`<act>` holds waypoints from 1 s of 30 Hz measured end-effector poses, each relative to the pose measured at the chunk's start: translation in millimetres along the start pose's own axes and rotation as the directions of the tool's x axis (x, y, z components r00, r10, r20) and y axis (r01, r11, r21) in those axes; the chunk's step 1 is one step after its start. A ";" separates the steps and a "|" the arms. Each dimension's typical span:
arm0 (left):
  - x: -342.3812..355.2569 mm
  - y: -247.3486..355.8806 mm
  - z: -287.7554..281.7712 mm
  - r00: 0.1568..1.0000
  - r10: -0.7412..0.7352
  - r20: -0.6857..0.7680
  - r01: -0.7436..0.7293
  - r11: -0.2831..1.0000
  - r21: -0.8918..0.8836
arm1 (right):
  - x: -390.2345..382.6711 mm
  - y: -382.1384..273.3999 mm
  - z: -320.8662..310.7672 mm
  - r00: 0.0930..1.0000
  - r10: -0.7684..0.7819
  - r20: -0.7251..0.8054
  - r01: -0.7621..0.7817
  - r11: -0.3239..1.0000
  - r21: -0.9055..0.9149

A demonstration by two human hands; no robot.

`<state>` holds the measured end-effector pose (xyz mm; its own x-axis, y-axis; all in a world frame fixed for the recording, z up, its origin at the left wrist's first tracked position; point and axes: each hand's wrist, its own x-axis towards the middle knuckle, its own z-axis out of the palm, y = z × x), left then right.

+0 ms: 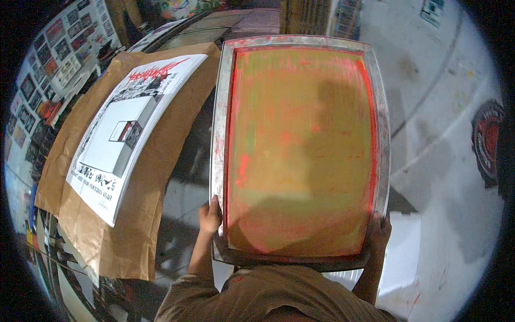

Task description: The person moves a screen printing frame to a workbench, wipes it with a cloth, cuts a strip of tape, and applies it to the frame edges. The person also handles a t-shirt and uses scissors to cut tape.

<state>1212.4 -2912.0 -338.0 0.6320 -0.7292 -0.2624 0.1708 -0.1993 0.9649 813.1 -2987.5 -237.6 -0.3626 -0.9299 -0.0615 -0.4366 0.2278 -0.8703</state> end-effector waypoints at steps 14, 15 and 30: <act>331.6 71.5 180.9 0.991 0.116 -0.069 -0.112 0.992 0.050 | 334.6 -101.0 201.0 0.988 -0.154 -0.020 0.155 0.988 0.024; 358.8 85.7 197.4 0.997 0.053 -0.051 -0.051 0.998 0.032 | 353.8 -121.8 217.7 0.993 -0.116 -0.013 0.117 0.992 0.056; 746.9 182.2 403.4 0.970 0.214 -0.118 -0.187 0.960 0.209 | 728.8 -310.4 456.7 0.977 -0.196 0.082 0.188 0.978 0.091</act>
<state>1410.6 -3757.1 -358.8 0.7386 -0.6724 -0.0474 -0.1124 -0.1923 0.9749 1060.4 -3867.8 -235.4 -0.2014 -0.9770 0.0700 -0.4204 0.0217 -0.9071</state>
